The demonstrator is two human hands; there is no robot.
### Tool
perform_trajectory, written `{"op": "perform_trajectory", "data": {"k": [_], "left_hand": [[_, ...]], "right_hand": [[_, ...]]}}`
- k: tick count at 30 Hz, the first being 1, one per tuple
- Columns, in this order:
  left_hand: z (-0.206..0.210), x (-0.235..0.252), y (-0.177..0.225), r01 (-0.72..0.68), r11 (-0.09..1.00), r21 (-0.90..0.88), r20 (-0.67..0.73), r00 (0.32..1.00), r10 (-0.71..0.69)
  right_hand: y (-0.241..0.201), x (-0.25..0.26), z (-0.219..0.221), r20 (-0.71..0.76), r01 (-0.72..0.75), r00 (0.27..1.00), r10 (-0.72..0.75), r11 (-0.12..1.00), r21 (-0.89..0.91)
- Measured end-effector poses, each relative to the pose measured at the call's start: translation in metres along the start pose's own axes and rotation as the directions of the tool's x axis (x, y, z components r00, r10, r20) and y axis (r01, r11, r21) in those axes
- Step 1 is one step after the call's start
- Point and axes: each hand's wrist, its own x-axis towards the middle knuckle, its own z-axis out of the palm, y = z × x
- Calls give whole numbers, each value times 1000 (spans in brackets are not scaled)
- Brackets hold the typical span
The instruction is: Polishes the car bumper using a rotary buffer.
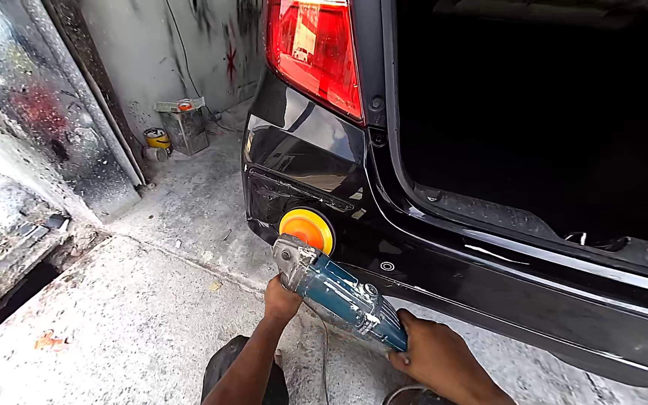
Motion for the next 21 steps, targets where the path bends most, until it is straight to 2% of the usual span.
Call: {"op": "perform_trajectory", "data": {"k": [3, 7, 11, 14, 17, 19, 21], "left_hand": [[2, 0, -18, 82, 994, -69, 48, 996, -79], [6, -7, -23, 123, 992, 23, 55, 991, -124], [11, -17, 4, 59, 988, 143, 88, 994, -72], [24, -31, 29, -15, 956, 292, 267, 961, -67], [39, -47, 45, -139, 907, 398, 433, 900, -52], [50, -52, 45, -179, 895, 409, 489, 871, -50], [56, -51, 37, -177, 904, 390, 491, 870, -42]], "right_hand": [[-10, 3, -13, 52, 23, 998, -20, 999, -38], [-2, 11, 7, 20, 26, 999, -25, 999, -46], [34, 9, 46, -104, 8, 995, -2, 999, 53], [76, 5, 80, -30, -29, 999, 35, 985, 173], [117, 7, 110, 29, -11, 1000, 3, 954, 299], [135, 13, 120, 58, -4, 998, -15, 947, 321], [138, 19, 121, 77, -16, 997, -7, 956, 295]]}}
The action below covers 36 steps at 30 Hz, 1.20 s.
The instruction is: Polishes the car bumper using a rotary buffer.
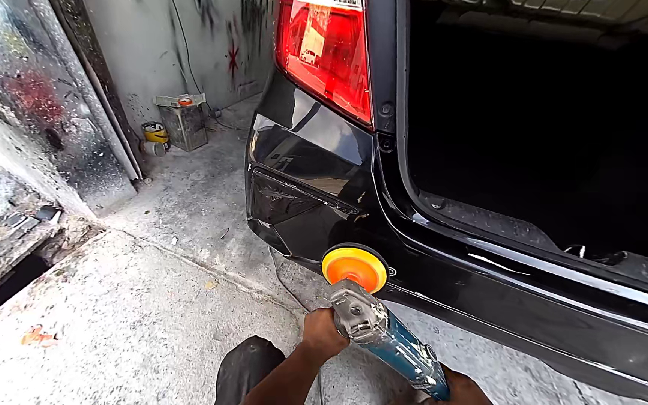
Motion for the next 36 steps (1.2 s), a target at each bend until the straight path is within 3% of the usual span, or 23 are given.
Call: {"op": "perform_trajectory", "data": {"k": [5, 9, 14, 17, 20, 25, 28, 31, 36], "left_hand": [[15, 17, -52, 27, 978, -206, -184, 981, -66], [8, 31, -96, -24, 894, -447, -414, 892, -183], [-5, 44, -116, 116, 823, -556, -355, 862, -362], [-11, 39, -101, 123, 846, -519, -374, 857, -354], [-18, 28, -73, 82, 902, -423, -405, 874, -269], [-36, 3, -15, 48, 996, -78, -198, 978, -62], [-14, -3, -5, 28, 999, 22, -62, 998, -26], [0, -3, -21, 102, 995, -9, -61, 993, -103], [-15, 8, -46, 118, 990, -79, -335, 932, -138]], "right_hand": [[-48, 19, -12, 38, -15, 999, 22, 983, -184], [-130, 38, -36, 98, 5, 995, 30, 938, -348], [-192, 47, -66, 95, 42, 995, -1, 900, -433], [-179, 40, -67, 40, 31, 999, -16, 905, -425], [-139, 25, -56, -20, 2, 1000, -10, 939, -343], [-55, -5, -9, -79, 18, 997, -19, 1000, -15], [-18, -5, 4, -27, 21, 999, -20, 999, 49], [-21, 7, 6, 35, 12, 999, -11, 1000, -18], [-69, 24, -5, -10, 8, 1000, -9, 993, -116]]}}
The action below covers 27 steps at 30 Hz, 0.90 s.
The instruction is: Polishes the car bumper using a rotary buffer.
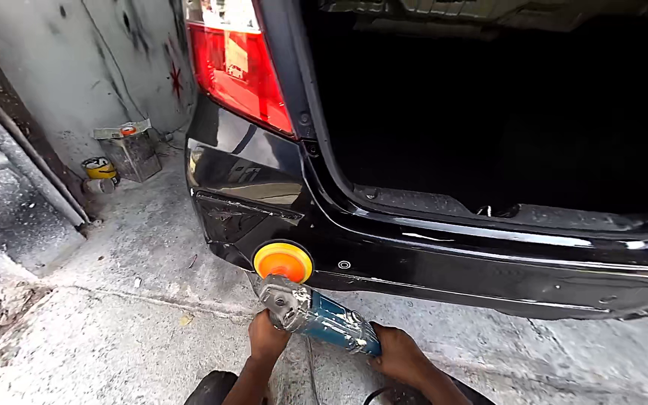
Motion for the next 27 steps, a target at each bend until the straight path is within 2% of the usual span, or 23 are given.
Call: {"op": "perform_trajectory", "data": {"k": [2, 4, 6, 8, 11, 13, 14, 16, 17, 18, 19, 21, 22, 24, 26, 27], "left_hand": [[-11, 3, 3, -42, 999, 10, -95, 995, 43], [-18, 1, 17, -101, 993, 64, -133, 985, 109], [-20, -8, 39, -154, 973, 172, -93, 981, 172], [-18, -19, 69, -244, 925, 292, -39, 963, 266], [-12, -36, 127, -412, 798, 440, 124, 908, 401], [-14, -44, 179, -496, 714, 494, 366, 864, 347], [-13, -49, 201, -551, 677, 488, 476, 818, 323], [-9, -56, 233, -690, 594, 414, 614, 693, 377], [-10, -58, 246, -749, 547, 374, 660, 629, 411], [-13, -59, 253, -784, 509, 354, 690, 587, 424], [-18, -60, 251, -793, 493, 358, 697, 578, 423], [-33, -56, 226, -749, 518, 414, 642, 643, 417], [-39, -52, 205, -710, 541, 451, 572, 695, 435], [-52, -42, 149, -623, 602, 499, 367, 781, 505], [-69, -32, 97, -556, 679, 479, 136, 811, 569], [-79, -28, 77, -530, 717, 453, 52, 818, 572]], "right_hand": [[-9, -1, 0, -42, 8, 999, -7, 1000, 28], [-4, -6, 6, -64, 21, 998, -14, 993, 113], [13, -8, 27, -125, 19, 992, 12, 968, 250], [31, -8, 54, -201, -1, 975, 99, 900, 435], [53, -15, 100, -302, 44, 914, 269, 675, 736], [56, -26, 122, -321, 142, 874, 364, 441, 886], [54, -35, 129, -286, 167, 870, 401, 307, 937], [52, -47, 138, -217, 203, 866, 451, 81, 976], [53, -48, 142, -202, 224, 864, 461, 6, 974], [53, -49, 146, -200, 240, 871, 449, -35, 970], [50, -51, 148, -202, 247, 881, 428, -52, 968], [39, -57, 145, -221, 232, 893, 392, 19, 973], [34, -60, 138, -245, 217, 900, 361, 115, 969], [25, -66, 122, -307, 193, 917, 254, 390, 900], [11, -63, 105, -388, 219, 910, 144, 629, 746], [1, -61, 96, -425, 237, 899, 108, 696, 678]]}}
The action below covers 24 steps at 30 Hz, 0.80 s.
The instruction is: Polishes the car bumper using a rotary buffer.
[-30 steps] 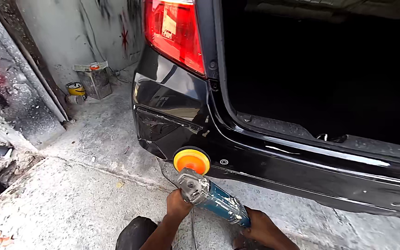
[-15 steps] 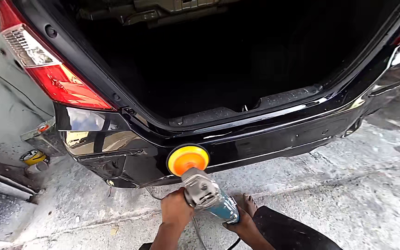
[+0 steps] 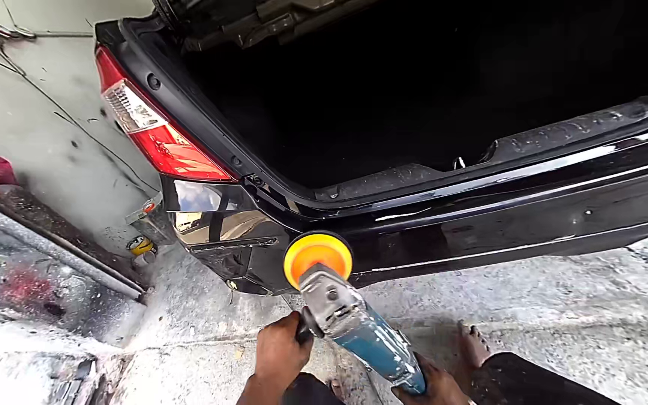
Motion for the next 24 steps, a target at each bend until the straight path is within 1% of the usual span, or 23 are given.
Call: {"op": "perform_trajectory", "data": {"k": [1, 3, 6, 8, 11, 13, 14, 15, 16, 17, 18, 19, 20, 21, 22, 23, 24], "left_hand": [[-1, -6, -17, 38, 999, -26, -53, 998, -39], [-4, -14, -40, 105, 992, -68, -114, 987, -112], [-11, -13, -51, 133, 989, -61, -170, 975, -141], [-10, -15, -46, 95, 995, -26, -184, 978, -99], [8, -6, -14, -53, 998, 31, -218, 974, 58], [19, 3, 16, -171, 982, 74, -213, 960, 183], [25, 11, 36, -237, 967, 91, -181, 951, 250], [27, 19, 60, -291, 953, 91, -103, 949, 299], [28, 28, 87, -328, 941, 87, 22, 945, 327], [26, 37, 114, -357, 931, 76, 177, 924, 340], [22, 49, 142, -381, 923, 54, 342, 876, 342], [18, 62, 167, -412, 911, 27, 467, 811, 353], [16, 74, 187, -447, 895, -3, 547, 748, 376], [16, 83, 203, -481, 876, -30, 586, 702, 405], [18, 90, 215, -506, 861, -47, 598, 676, 431], [21, 94, 220, -515, 856, -53, 601, 668, 439], [25, 95, 218, -501, 864, -49, 603, 675, 426]], "right_hand": [[-14, 4, 3, -9, 38, 999, -38, 998, -55], [-37, 11, 6, -39, 89, 995, -96, 986, -142], [-54, 20, 10, -103, 136, 982, -160, 969, -207], [-46, 18, 16, -133, 126, 979, -156, 970, -207], [-14, 6, 12, -133, -11, 991, -6, 992, -128], [17, -2, 16, -150, -103, 983, 102, 995, -1], [35, -4, 20, -187, -120, 973, 136, 988, 94], [52, -5, 21, -216, -130, 960, 180, 965, 228], [66, -6, 20, -240, -131, 942, 234, 916, 379], [79, -6, 19, -260, -124, 921, 291, 849, 513], [90, -2, 16, -285, -108, 894, 346, 783, 612], [98, 2, 12, -305, -91, 867, 393, 728, 680], [108, 6, 12, -326, -71, 842, 429, 689, 722], [121, 11, 14, -344, -48, 826, 446, 665, 745], [131, 16, 17, -359, -24, 815, 454, 646, 763], [137, 19, 19, -368, -9, 808, 461, 633, 774], [137, 20, 21, -360, -18, 808, 466, 631, 775]]}}
